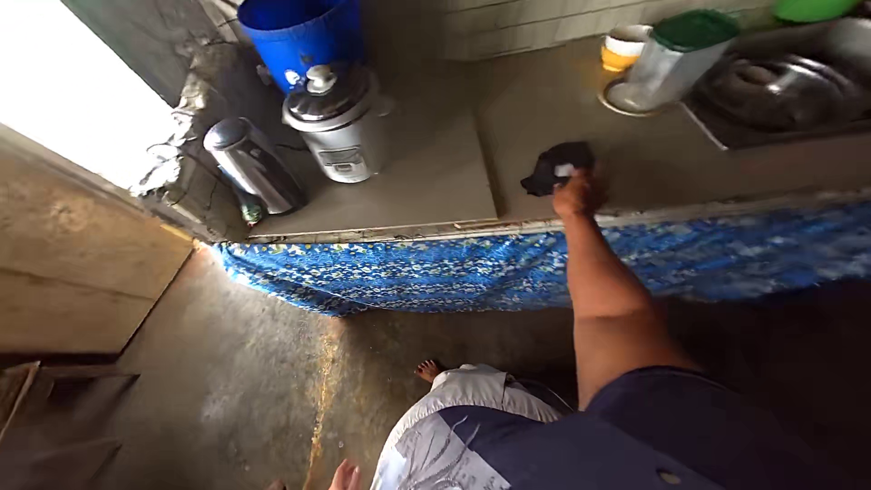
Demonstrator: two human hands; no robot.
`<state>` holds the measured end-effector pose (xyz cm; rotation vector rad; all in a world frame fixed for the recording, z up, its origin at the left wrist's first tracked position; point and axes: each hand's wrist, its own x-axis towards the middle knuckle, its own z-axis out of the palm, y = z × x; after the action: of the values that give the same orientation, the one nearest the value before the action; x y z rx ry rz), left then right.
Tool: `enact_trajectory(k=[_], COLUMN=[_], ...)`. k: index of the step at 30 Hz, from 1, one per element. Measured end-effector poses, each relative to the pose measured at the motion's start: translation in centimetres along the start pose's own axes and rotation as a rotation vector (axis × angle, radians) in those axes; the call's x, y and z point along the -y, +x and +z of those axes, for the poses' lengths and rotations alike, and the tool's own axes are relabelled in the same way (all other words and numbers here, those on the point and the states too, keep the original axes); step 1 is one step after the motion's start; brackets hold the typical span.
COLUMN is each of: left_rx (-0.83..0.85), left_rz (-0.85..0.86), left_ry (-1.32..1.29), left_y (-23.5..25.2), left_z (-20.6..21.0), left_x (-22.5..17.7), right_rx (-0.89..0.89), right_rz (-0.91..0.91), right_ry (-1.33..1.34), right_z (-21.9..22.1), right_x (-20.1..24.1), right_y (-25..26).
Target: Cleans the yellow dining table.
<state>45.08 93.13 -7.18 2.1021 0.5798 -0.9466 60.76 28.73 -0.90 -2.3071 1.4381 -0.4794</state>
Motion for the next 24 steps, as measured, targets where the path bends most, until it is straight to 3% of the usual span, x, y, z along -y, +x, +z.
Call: enact_trajectory(k=[2,4,7,9,10,13,14,16,17,20,24], left_rx=[-0.008,-0.029,-0.052,-0.070,-0.079,-0.114,-0.133,-0.176,-0.194,-0.225,-0.210], left_rz=[0.009,0.016,0.039,0.077,0.106,0.205,0.238,0.289,0.309,0.344,0.321], left_ry=[-0.012,-0.023,-0.055,-0.130,-0.176,-0.288,-0.316,-0.376,-0.407,-0.487,-0.516], left_y=[1.9,3.6,4.5,4.6,4.5,3.9,3.8,3.5,3.4,3.9,6.4], left_z=[-0.3,-0.4,-0.9,-1.8,-2.4,-4.9,-6.0,-8.3,-9.4,-12.5,-16.8], left_x=[0.5,0.8,-0.9,-3.1,-4.3,-8.2,-9.1,-10.4,-10.7,-9.7,-5.6], right_rx=[0.012,0.029,0.054,0.224,0.337,0.644,0.812,1.247,1.368,1.475,1.869], right_rz=[0.000,-0.105,-0.383,-0.628,-0.730,-1.048,-1.079,-0.935,-0.837,-0.815,-0.812], right_ry=[0.056,0.287,0.894,1.278,1.319,1.125,1.185,1.352,1.307,0.835,0.589], right_z=[-0.3,-2.3,-5.7,-6.0,-5.5,-2.3,-0.8,2.2,3.9,9.6,11.7], right_x=[2.1,6.2,12.1,15.4,16.9,22.0,23.9,27.7,29.3,33.6,36.9], right_y=[1.0,0.1,-3.9,-7.0,-8.5,-12.9,-14.7,-19.5,-22.1,-30.8,-43.6])
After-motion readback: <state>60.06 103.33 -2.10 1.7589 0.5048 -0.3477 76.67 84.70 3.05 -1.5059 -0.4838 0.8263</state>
